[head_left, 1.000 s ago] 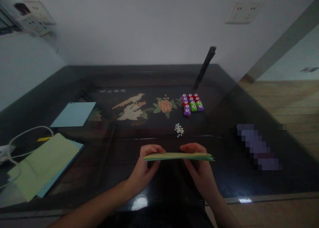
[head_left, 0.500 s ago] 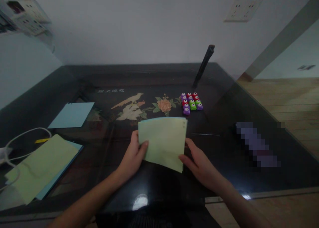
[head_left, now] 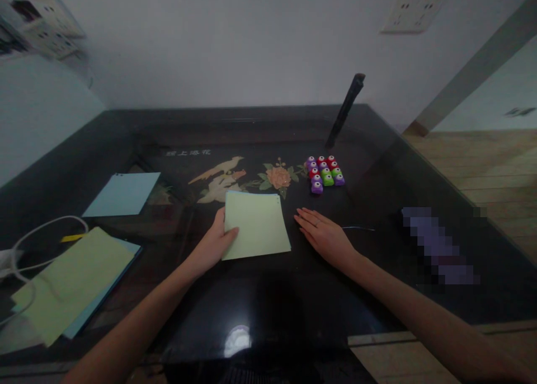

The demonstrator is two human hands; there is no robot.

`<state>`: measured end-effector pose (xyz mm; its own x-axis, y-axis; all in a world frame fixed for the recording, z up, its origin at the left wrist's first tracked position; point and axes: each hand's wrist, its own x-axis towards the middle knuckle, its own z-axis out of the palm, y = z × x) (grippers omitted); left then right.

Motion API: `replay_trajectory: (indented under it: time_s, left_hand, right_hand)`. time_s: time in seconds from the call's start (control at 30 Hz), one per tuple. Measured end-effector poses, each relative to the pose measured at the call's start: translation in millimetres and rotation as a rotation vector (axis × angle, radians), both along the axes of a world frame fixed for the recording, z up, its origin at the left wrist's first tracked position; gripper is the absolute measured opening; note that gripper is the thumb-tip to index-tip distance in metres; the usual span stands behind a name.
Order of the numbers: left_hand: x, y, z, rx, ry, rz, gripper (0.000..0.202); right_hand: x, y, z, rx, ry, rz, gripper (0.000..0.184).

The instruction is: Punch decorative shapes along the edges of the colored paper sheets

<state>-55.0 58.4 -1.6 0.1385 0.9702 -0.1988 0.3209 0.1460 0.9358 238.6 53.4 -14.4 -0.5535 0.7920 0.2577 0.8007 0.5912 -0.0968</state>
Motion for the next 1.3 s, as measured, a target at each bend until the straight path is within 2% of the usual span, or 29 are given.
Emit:
replay_trajectory:
  time_s: [0.1,0.2,0.37,0.5,0.57,0.63,0.73,0.8,0.9,1.03,1.17,1.3]
  left_hand:
    - [7,-1,2.9,-0.020,-0.018,-0.021,0.065]
    - [10,-1,4.4,-0.029,-0.019,-0.032,0.065]
    - [9,-1,7.1,-0.035,0.006,-0.033,0.048]
    - [10,-2,9.6,0.069,-0.069,0.011,0.041]
    - [12,-4,10.3,0.183,-0.070,0.030,0.038]
    - [13,-8,10.5,0.301,-0.027,0.044,0.034]
    - [14,-17,11.2,0.394,-0.001,0.058,0.030]
    - [15,-23,13.6,0.442,-0.030,0.102,0.033]
    - [19,-28,20.7,0.519,-0.077,0.155,0.041]
    - [25,-28,28.8,0.562,-0.113,0.127,0.042]
    - [28,-25,30.1,0.546,-0.109,0.149,0.039]
    - [28,-24,29.8,0.572,-0.097,0.156,0.037]
  right_hand:
    - [9,-9,-1.1,0.050,-0.032,0.058,0.035]
    - [13,-14,3.8,0.035,0.013,0.081,0.034]
    - [8,-5,21.9,-0.077,0.321,-0.038,0.026]
    - [-7,14,28.9,-0.291,0.678,-0.128,0.036]
    - [-17,21,31.5,-0.453,0.880,-0.116,0.044]
    - [-25,24,36.2,-0.544,1.015,-0.085,0.042]
    - [-32,19,44.9,-0.482,1.035,-0.082,0.026]
    - [-33,12,48.3,-0.439,0.972,-0.087,0.023]
    - [-33,2,49.5,-0.430,0.903,-0.064,0.028]
    - [-35,-8,50.9,-0.330,0.970,-0.060,0.040]
    - [-35,-16,53.5,-0.175,1.092,-0.079,0.040]
    - [-33,-15,55.1,-0.090,1.084,-0.021,0.038]
